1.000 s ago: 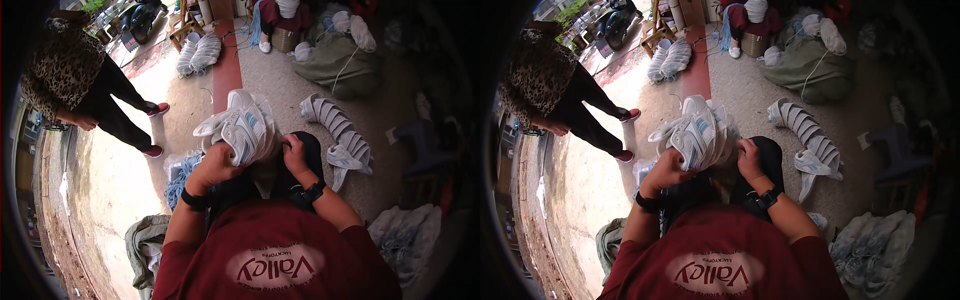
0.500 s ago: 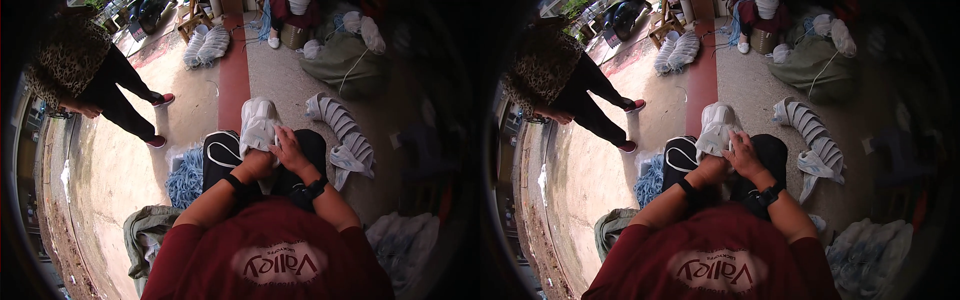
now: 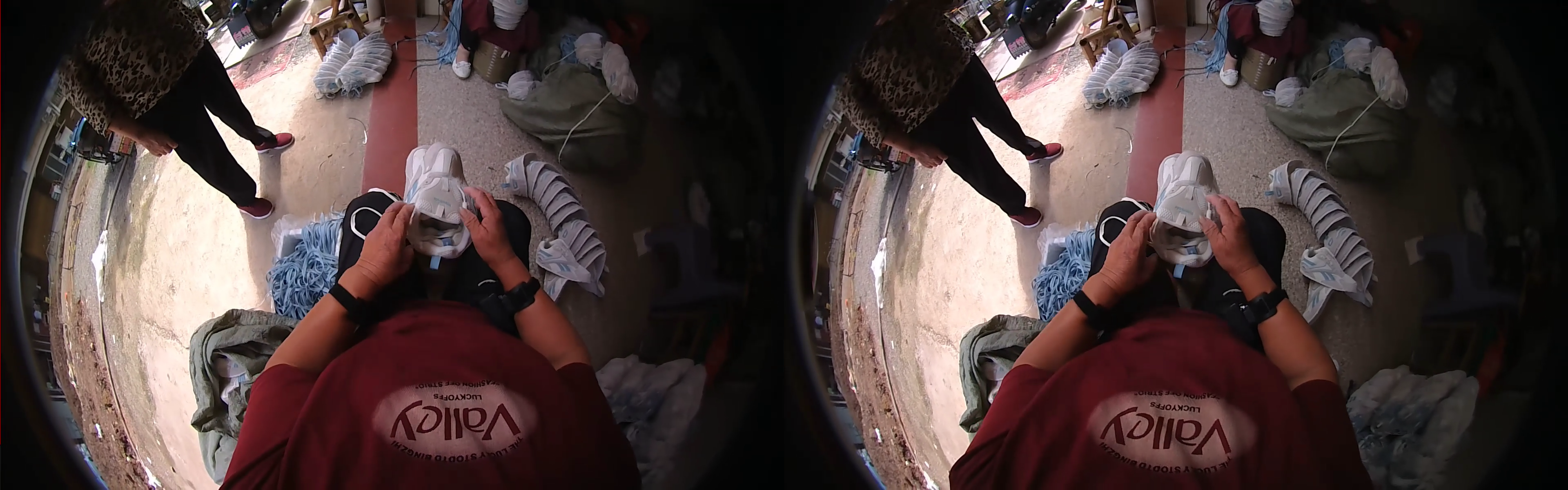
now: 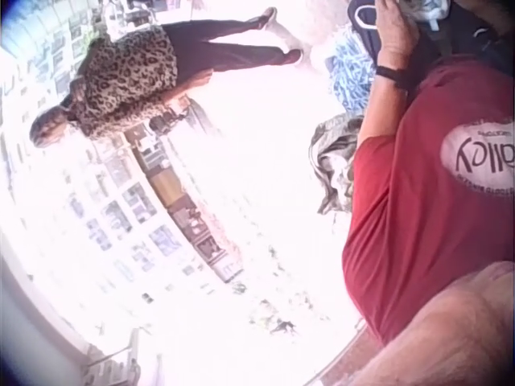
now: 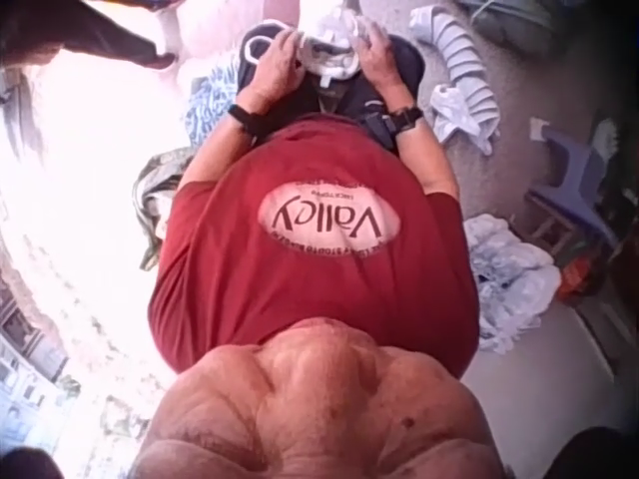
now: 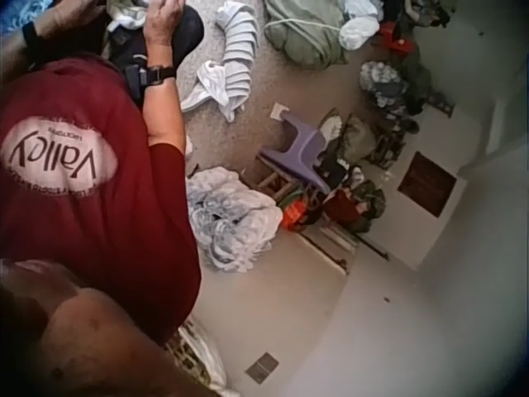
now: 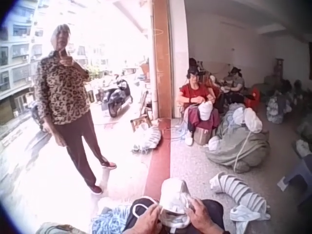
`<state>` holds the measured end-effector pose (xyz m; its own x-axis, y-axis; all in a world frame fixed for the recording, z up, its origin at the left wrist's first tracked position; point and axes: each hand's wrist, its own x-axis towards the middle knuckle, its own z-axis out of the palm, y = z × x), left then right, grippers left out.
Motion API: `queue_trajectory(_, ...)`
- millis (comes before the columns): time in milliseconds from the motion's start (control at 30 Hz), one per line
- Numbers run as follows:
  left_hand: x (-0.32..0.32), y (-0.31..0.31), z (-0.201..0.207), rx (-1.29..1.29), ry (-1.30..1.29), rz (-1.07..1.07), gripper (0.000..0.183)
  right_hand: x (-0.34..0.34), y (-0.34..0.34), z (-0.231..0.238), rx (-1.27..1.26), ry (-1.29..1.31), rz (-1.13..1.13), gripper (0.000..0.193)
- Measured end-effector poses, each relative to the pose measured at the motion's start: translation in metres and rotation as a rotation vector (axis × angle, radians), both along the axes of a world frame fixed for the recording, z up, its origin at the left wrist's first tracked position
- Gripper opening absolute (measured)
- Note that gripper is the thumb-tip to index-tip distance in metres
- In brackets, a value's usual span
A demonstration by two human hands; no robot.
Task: Lacing shoes as part of a manufacturing or assembly process.
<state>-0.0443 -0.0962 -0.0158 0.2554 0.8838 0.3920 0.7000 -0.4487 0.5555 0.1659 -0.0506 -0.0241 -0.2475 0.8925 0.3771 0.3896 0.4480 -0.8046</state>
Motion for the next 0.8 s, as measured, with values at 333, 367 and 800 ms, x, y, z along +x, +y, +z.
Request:
queue_trajectory(333, -0.007, -0.011, 0.01, -0.456, 0.31, 0.101, 0.017, -0.008, -0.012, 0.028, 0.052, 0.061, 0.046, 0.032)
queue_trajectory(367, -0.009, -0.017, 0.018, -0.445, 0.146, -0.034, 0.016, -0.012, -0.017, 0.034, 0.047, 0.039, 0.095, 0.035)
queue_trajectory(800, 0.002, -0.059, 0.128, -0.639, -0.877, -0.842, 0.036, -0.03, -0.03, 0.013, -0.2, 0.159, 0.666, 0.013)
